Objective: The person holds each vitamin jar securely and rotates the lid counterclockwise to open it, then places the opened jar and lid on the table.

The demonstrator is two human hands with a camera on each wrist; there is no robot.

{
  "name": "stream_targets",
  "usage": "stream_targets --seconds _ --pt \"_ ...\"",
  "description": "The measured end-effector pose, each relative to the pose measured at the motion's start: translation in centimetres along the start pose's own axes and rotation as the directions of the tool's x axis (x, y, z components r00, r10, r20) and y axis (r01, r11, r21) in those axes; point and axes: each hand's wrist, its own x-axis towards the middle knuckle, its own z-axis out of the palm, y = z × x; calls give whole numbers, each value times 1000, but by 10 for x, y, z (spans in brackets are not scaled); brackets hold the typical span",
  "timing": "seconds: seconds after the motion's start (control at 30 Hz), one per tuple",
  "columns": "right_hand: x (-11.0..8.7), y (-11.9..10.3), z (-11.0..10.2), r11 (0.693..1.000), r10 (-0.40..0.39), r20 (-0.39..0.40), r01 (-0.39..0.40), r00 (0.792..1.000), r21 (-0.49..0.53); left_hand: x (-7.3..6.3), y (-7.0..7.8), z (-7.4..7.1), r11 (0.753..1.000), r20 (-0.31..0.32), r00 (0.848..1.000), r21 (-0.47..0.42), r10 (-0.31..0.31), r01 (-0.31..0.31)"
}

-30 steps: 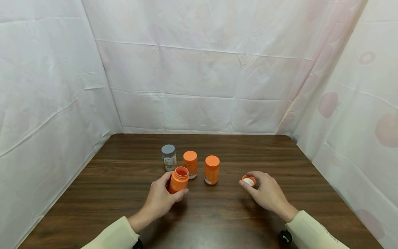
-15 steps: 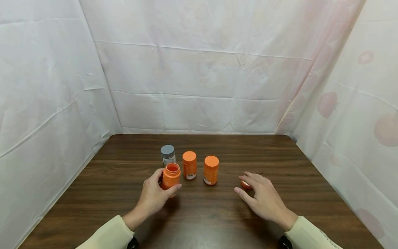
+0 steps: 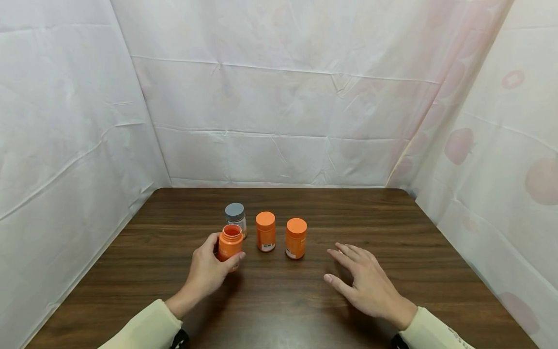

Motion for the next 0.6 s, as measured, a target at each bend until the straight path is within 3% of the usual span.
stream_targets --seconds 0.6 --pt "-7 -7 1 997 -74 39 74 997 -14 13 -14 -16 997 -31 999 70 -42 44"
